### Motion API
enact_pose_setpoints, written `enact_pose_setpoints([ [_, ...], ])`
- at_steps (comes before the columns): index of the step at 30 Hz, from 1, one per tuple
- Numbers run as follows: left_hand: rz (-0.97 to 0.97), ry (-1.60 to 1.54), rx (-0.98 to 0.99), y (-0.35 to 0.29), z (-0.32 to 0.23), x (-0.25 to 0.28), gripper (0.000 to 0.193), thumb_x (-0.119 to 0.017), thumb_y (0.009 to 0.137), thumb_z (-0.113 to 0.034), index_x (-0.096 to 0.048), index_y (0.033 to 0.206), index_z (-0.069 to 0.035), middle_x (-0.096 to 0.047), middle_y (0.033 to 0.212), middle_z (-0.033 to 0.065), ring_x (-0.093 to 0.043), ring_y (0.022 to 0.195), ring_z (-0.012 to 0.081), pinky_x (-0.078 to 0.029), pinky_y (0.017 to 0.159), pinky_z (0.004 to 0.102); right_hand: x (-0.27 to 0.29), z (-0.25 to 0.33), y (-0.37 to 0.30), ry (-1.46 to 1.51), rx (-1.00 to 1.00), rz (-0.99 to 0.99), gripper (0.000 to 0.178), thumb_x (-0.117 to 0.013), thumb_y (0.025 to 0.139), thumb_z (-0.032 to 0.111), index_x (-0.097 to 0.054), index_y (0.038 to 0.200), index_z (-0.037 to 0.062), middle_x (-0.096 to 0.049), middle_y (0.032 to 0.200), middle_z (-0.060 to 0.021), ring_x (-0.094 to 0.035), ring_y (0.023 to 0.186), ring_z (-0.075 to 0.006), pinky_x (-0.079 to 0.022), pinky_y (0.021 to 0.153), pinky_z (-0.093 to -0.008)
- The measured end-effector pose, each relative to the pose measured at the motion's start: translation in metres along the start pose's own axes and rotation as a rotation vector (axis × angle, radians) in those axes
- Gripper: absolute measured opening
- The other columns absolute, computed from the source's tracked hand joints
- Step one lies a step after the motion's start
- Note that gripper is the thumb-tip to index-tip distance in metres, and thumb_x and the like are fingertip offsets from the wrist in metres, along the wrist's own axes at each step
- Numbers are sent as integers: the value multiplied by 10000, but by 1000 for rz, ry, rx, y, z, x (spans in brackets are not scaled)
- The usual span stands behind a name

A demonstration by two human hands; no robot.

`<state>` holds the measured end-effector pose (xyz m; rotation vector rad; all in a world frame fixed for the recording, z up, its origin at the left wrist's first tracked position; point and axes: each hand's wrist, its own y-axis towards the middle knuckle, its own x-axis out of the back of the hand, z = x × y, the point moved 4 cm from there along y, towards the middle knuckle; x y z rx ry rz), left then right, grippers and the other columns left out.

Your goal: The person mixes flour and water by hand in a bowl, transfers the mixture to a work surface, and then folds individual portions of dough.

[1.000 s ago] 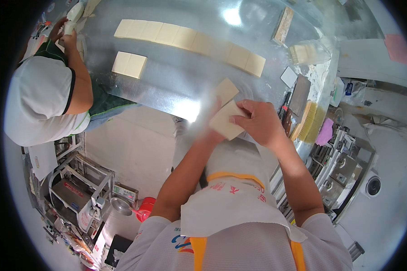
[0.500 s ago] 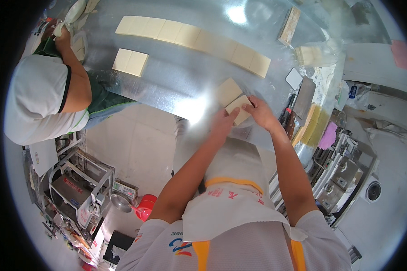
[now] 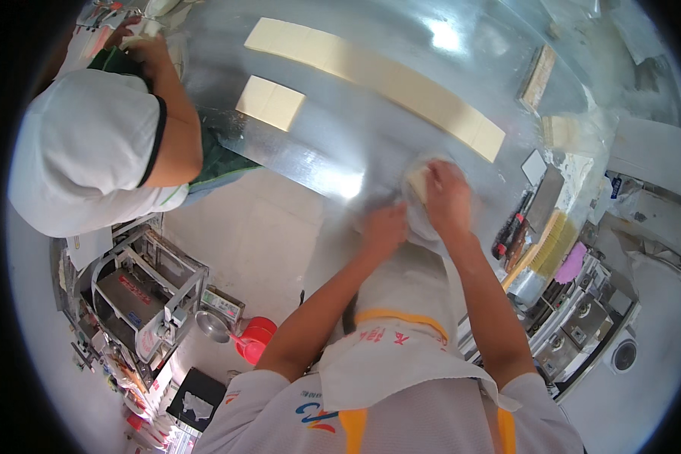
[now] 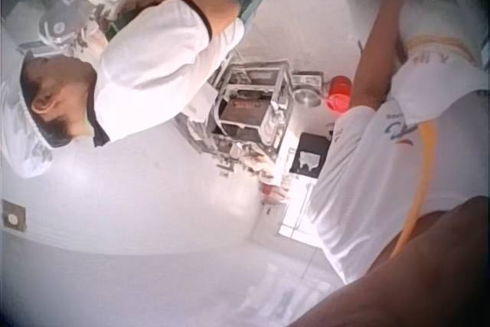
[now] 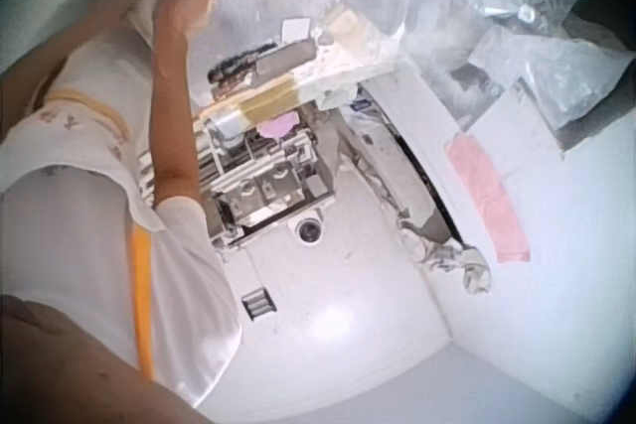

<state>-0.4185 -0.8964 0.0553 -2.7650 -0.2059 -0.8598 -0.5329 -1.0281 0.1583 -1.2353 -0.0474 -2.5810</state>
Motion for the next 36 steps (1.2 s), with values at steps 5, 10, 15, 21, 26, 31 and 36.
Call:
enact_pose_setpoints([
  [5,130,-532,820,-19,81,137,376,-608,1092,-382,-677,899,-67,-618,714,33,-601,603,193,-472,542,368,-145,113,125,-53,490,-192,189,-613,998,130,-711,1123,29,-689,1161,-197,-618,1140,-407,-498,1004,-506],
  [10,-216,-966,846,0,146,213,371,-641,1083,-408,-674,1062,-39,-673,913,58,-651,804,192,-518,703,348,-225,181,194,-121,326,13,200,-623,960,89,-698,1130,15,-678,1152,-190,-590,1107,-389,-475,988,-501],
  [15,-183,-1229,655,40,157,235,465,-673,1072,-402,-614,1313,-8,-656,1225,105,-632,1154,236,-522,1046,408,-233,181,131,-192,506,-80,236,-629,985,123,-671,1180,-3,-649,1170,-211,-570,1154,-405,-452,1027,-525],
  [21,-99,-1198,576,34,196,223,466,-666,1075,-221,-560,1450,35,-628,1427,115,-607,1313,260,-506,1124,426,-230,187,45,103,110,248,318,-661,961,93,-666,1269,13,-641,1269,-232,-576,1237,-436,-469,1073,-524],
  [26,-128,-1114,867,5,150,256,423,-689,1022,-57,-623,1425,54,-680,1372,105,-662,1232,224,-553,1027,383,-158,171,14,256,-67,160,190,-651,1026,112,-728,1170,14,-745,1097,-160,-718,1014,-305,-571,917,-398],
  [31,123,-1038,584,55,85,275,382,-719,1006,-83,-676,1359,53,-734,1275,106,-722,1133,205,-582,985,367,-85,115,-12,556,-370,207,216,-646,1075,165,-735,1190,4,-743,926,-53,-687,855,-120,-568,831,-294],
  [36,308,-1088,538,96,-2,271,312,-721,991,-73,-740,1291,6,-752,1232,84,-701,1140,156,-574,970,343,-23,71,-37,657,-363,60,210,-630,1089,155,-733,1179,-4,-730,913,-39,-677,855,-107,-562,826,-280],
])
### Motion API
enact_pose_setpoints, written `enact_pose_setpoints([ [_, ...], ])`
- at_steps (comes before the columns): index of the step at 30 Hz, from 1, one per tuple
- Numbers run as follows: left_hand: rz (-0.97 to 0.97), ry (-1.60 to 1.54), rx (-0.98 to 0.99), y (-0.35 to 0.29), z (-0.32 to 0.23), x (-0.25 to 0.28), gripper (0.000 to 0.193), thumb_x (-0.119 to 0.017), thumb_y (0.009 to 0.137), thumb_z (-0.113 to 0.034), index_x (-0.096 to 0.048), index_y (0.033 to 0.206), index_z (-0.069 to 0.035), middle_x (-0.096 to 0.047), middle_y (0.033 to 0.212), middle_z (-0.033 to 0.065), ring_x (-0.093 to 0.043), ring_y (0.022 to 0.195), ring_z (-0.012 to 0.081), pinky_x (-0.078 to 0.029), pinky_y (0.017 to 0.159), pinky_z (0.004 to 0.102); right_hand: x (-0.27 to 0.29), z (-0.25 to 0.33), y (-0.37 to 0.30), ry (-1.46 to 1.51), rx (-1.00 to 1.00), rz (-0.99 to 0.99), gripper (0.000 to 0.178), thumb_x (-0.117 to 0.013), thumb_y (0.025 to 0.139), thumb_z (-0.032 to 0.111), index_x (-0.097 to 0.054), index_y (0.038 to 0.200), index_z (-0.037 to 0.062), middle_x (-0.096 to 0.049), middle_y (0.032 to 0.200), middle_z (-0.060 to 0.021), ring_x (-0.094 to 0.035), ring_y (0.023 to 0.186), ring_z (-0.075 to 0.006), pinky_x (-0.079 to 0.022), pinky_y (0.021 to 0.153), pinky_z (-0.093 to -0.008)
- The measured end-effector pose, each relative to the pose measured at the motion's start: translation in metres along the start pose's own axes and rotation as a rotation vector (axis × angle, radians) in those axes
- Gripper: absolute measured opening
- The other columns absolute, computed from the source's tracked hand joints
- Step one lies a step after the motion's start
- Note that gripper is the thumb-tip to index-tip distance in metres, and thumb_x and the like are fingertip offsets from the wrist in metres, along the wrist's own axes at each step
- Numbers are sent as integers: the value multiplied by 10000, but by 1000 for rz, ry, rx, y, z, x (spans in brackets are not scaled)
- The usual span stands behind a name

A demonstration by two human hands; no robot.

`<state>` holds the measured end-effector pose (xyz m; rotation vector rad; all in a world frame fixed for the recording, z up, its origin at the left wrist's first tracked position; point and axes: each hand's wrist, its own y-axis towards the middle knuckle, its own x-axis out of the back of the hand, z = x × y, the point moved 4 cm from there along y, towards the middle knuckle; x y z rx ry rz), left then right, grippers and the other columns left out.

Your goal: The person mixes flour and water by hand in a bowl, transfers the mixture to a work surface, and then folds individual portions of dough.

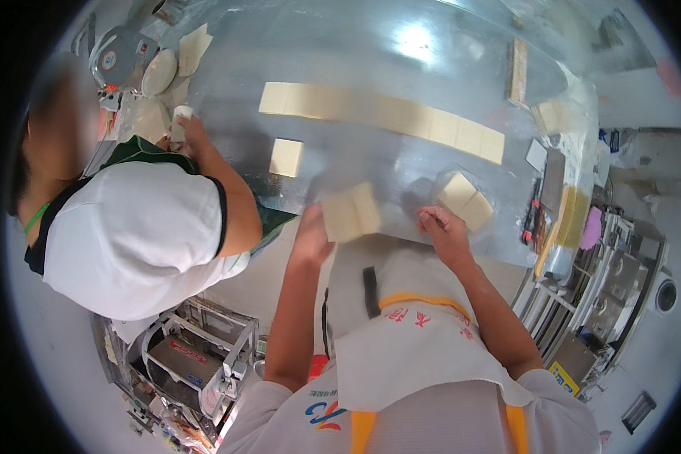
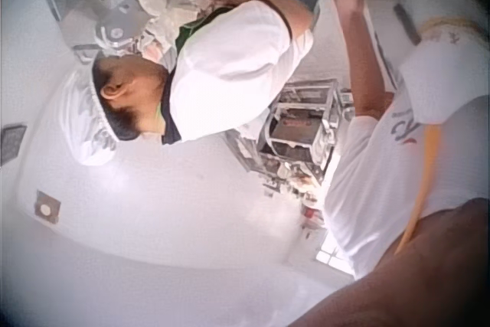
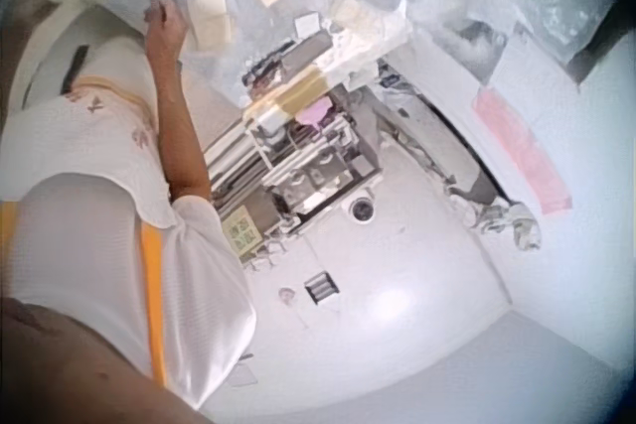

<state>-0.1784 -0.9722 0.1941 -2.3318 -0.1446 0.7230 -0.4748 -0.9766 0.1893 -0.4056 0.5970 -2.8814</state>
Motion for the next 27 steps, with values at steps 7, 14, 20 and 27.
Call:
enact_pose_setpoints([
  [7,73,425,-112,32,-9,-75,234,-738,964,-55,-796,1175,27,-797,1045,42,-739,907,130,-593,827,284,71,-28,-40,108,-25,-96,172,-616,1074,109,-728,1129,-10,-720,903,-47,-671,845,-118,-557,817,-286],
  [14,58,850,-105,15,-3,-134,152,-814,919,-74,-807,1057,-10,-783,982,16,-679,830,73,-544,733,262,129,-15,-42,72,40,-159,243,-626,1070,197,-732,1131,-12,-735,876,-66,-663,819,-137,-538,799,-300],
  [20,332,420,-88,-39,20,-208,212,-841,895,-65,-806,1095,-3,-790,1014,29,-697,876,95,-555,794,281,118,-5,-21,886,-70,195,505,-544,1134,424,-668,1291,-39,-722,1209,-123,-667,1159,-195,-519,1027,-335],
  [27,-6,843,-196,-47,47,-214,263,-861,909,-142,-807,1108,22,-775,947,30,-655,817,83,-539,750,259,101,1,-48,1324,-219,613,404,-628,1066,270,-656,1345,-22,-711,1274,-117,-674,1144,-213,-521,1022,-363],
])
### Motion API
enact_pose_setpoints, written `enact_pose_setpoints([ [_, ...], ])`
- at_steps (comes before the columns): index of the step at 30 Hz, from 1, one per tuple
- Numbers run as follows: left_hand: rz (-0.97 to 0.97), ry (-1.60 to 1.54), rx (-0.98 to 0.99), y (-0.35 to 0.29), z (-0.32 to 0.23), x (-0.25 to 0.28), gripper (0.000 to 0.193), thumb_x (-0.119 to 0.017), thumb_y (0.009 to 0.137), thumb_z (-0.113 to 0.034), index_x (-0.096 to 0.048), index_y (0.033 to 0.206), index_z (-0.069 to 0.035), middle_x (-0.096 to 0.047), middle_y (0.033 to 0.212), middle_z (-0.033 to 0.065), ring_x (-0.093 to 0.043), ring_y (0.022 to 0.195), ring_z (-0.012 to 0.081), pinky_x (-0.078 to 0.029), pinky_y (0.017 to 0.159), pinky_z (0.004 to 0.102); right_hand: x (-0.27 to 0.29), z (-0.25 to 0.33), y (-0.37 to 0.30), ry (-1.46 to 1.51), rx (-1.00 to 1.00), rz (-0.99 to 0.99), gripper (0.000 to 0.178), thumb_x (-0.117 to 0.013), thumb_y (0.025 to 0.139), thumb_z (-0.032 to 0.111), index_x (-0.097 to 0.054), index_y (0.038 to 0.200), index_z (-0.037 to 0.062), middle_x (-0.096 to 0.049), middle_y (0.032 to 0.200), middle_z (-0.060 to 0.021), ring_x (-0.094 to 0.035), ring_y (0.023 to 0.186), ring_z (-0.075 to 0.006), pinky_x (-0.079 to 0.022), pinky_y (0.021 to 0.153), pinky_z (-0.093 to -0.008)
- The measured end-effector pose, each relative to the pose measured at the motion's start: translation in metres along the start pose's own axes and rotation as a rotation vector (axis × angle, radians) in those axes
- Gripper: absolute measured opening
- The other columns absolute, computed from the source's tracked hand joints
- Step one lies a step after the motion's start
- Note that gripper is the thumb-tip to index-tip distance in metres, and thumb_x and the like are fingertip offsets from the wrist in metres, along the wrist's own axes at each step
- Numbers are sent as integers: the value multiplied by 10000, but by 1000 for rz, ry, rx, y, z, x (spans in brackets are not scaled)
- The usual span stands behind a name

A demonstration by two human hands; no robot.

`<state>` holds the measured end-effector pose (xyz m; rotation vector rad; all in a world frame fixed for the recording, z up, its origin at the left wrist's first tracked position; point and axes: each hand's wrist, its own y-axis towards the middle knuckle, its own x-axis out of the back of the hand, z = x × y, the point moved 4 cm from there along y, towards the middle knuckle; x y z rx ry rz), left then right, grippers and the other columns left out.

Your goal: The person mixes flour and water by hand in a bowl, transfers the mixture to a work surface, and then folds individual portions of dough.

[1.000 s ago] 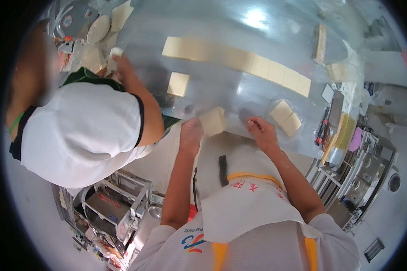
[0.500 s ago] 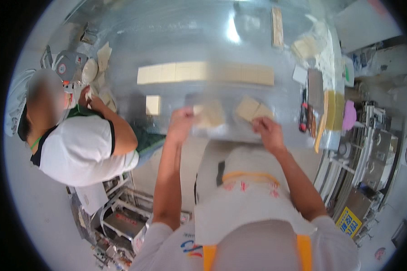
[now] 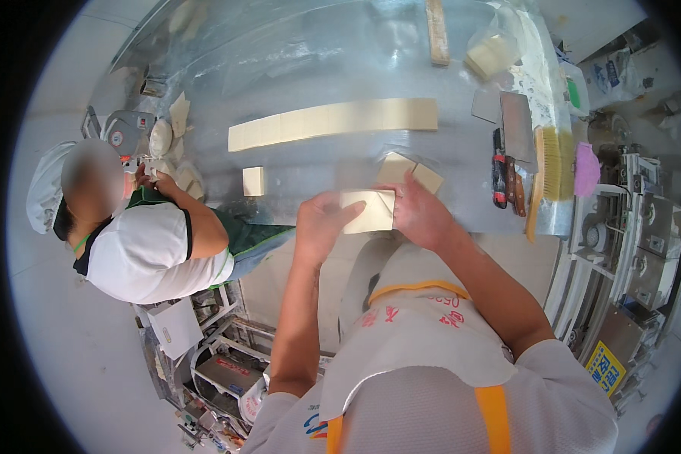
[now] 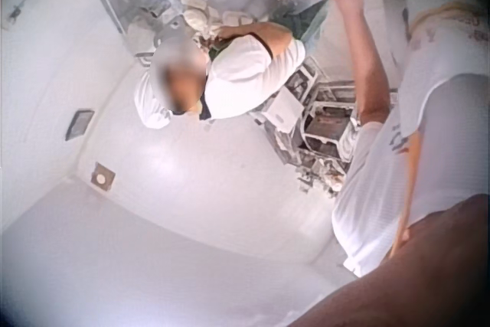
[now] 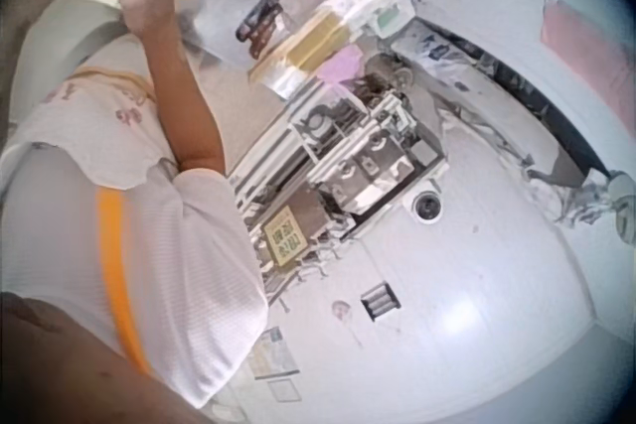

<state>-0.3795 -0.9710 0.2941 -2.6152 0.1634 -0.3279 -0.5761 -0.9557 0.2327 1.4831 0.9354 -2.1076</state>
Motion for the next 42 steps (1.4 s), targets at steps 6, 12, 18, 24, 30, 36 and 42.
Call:
enact_pose_setpoints([
  [6,-67,-184,43,-16,5,-16,228,-841,937,-133,-797,1106,14,-773,966,34,-672,856,86,-542,791,263,-3,4,-15,-340,31,-292,380,-692,1017,151,-670,1360,-10,-717,1258,-102,-676,1101,-169,-524,965,-330],
  [12,7,-692,163,-31,33,-11,264,-719,1062,-255,-765,1128,-3,-743,1039,25,-659,974,84,-534,865,273,-24,62,-37,-1062,205,-468,312,-735,973,191,-764,1197,-23,-793,1027,-69,-723,938,-167,-542,852,-335],
  [18,16,-385,237,-42,121,-18,249,-702,1067,-285,-769,1106,-49,-728,1009,15,-662,901,98,-526,836,276,-7,117,-48,-1539,271,-743,377,-787,890,218,-763,1205,12,-776,928,-164,-730,848,-175,-541,772,-338],
  [24,63,-83,96,-20,139,-46,304,-656,1075,-259,-737,1149,25,-752,1029,64,-712,939,155,-564,890,297,13,121,-53,-1400,267,-754,386,-801,908,168,-757,1222,-53,-804,971,-152,-736,880,-158,-555,809,-307],
  [30,304,-664,261,15,93,-115,383,-649,1072,-268,-668,1305,35,-730,1202,98,-693,1115,198,-564,967,341,-31,123,-52,-1818,87,-903,352,-816,886,185,-777,1186,4,-796,907,-126,-709,782,-177,-546,740,-332],
  [36,491,-601,-404,31,-24,-147,384,-679,1049,-278,-661,1370,-69,-721,1270,63,-673,1181,213,-522,1061,388,-84,117,-67,-1656,310,-783,199,-770,958,58,-782,1139,-21,-751,850,-14,-588,655,-50,-475,572,-262],
  [42,855,-1467,38,30,-22,-191,551,-408,1160,-373,-497,1528,27,-585,1498,127,-534,1384,282,-309,1260,467,-77,128,-99,-1393,333,-919,238,-709,971,86,-781,1184,9,-767,882,-53,-661,694,-94,-489,547,-276],
])
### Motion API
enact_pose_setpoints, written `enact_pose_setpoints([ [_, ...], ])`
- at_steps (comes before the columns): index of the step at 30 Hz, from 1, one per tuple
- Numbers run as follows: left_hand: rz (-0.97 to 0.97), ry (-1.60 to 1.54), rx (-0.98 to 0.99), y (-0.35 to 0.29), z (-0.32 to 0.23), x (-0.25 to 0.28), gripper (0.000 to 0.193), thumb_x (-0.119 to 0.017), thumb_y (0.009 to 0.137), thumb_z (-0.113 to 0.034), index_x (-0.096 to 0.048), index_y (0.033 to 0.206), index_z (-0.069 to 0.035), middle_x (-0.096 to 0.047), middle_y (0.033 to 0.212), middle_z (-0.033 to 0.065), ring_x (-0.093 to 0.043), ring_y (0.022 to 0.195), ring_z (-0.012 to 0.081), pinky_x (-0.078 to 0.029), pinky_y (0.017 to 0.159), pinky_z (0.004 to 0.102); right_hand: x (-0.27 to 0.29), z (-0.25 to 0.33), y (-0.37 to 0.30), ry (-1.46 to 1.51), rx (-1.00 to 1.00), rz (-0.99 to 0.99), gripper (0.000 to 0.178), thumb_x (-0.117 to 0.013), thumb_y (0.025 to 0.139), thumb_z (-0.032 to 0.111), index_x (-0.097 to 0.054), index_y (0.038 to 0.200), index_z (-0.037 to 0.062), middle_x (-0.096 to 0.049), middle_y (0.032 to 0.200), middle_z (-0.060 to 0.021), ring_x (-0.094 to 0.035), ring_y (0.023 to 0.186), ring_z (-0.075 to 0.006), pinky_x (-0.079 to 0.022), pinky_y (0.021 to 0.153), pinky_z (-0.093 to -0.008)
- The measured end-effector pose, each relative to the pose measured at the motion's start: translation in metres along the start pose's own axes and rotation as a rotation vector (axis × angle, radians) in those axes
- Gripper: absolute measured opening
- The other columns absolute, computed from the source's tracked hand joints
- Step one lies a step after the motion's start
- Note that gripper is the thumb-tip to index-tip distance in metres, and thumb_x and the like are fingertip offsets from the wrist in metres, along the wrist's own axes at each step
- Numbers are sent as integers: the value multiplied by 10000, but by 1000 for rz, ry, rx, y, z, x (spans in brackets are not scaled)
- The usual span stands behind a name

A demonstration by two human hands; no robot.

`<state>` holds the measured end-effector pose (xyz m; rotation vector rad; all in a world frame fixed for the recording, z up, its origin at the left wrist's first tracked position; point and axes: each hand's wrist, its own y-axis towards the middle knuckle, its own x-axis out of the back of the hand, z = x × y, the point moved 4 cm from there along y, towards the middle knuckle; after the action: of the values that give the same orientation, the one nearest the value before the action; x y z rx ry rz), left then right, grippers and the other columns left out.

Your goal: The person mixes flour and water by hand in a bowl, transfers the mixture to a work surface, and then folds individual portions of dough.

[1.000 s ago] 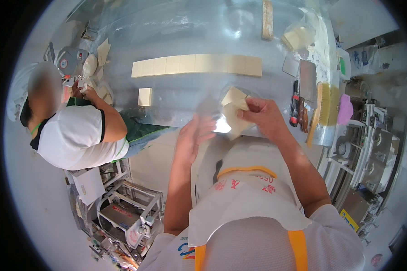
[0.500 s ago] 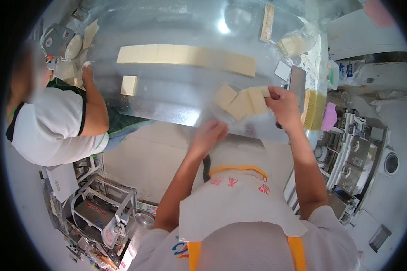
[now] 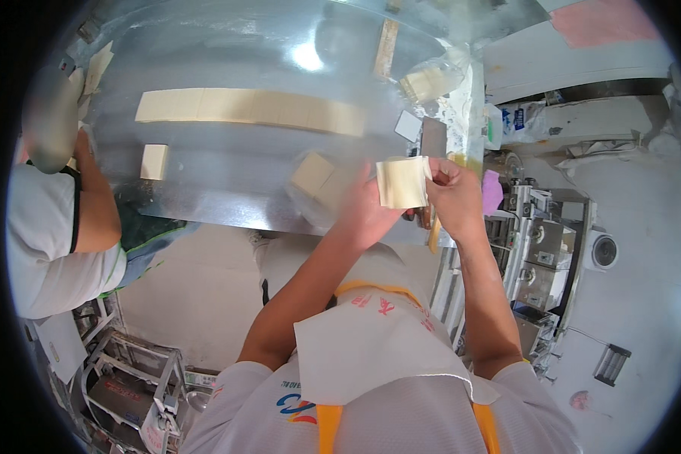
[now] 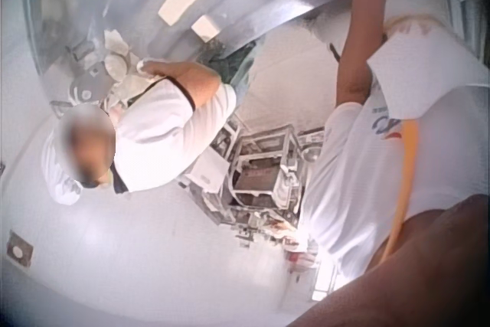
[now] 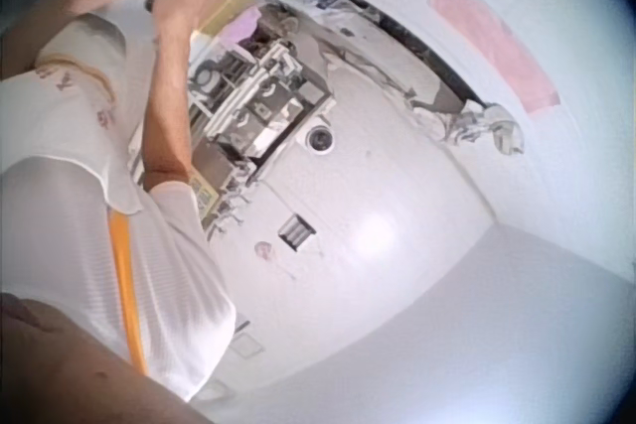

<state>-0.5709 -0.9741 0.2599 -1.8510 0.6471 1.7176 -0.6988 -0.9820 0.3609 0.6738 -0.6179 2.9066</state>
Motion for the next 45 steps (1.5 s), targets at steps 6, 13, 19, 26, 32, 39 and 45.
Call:
enact_pose_setpoints([
  [6,-230,342,-32,-36,-7,-46,505,-405,1162,-269,-475,1560,33,-536,1556,124,-492,1444,247,-353,1240,416,32,-7,-14,361,-28,77,283,-698,1005,52,-721,1263,-62,-783,1060,-97,-737,869,-147,-563,685,-273],
  [13,-63,712,-245,-81,-32,-127,530,-599,1047,-22,-496,1566,-17,-543,1508,95,-547,1394,206,-432,1186,384,34,3,-17,791,33,436,322,-671,1036,84,-685,1323,-63,-771,1177,-152,-766,1019,-199,-630,860,-318],
  [19,-87,710,-254,-76,-32,-114,523,-583,1058,5,-464,1567,-2,-549,1478,139,-559,1377,206,-448,1186,387,29,-8,-7,835,-24,454,319,-708,1011,72,-703,1316,-23,-768,1213,-137,-764,1044,-205,-633,888,-335],
  [26,-312,739,-238,-102,-47,-80,422,-594,1078,-70,-540,1489,7,-620,1437,142,-627,1269,214,-537,1051,381,12,11,9,103,56,189,330,-784,962,112,-745,1261,-22,-803,1089,-119,-772,960,-185,-612,828,-335],
  [32,-689,752,16,-130,-31,79,406,-580,1115,-253,-594,1424,10,-682,1349,142,-670,1219,225,-576,995,387,-10,0,25,-466,57,-28,342,-833,911,73,-762,1224,-42,-803,920,-101,-726,798,-126,-584,749,-288],
  [39,-422,611,-134,-90,-39,124,634,-455,1136,-544,-480,1564,-77,-605,1487,135,-608,1348,278,-511,1115,467,-103,-6,28,44,-100,514,329,-860,901,128,-778,1177,-30,-784,1048,-65,-684,933,-104,-546,844,-272],
  [45,-479,104,-210,-97,-38,137,592,-496,1149,-437,-412,1609,-74,-555,1536,102,-579,1386,268,-519,1148,488,-142,-87,100,-108,-64,668,333,-832,945,161,-763,1195,-47,-766,1045,-21,-657,963,-88,-534,896,-278],
])
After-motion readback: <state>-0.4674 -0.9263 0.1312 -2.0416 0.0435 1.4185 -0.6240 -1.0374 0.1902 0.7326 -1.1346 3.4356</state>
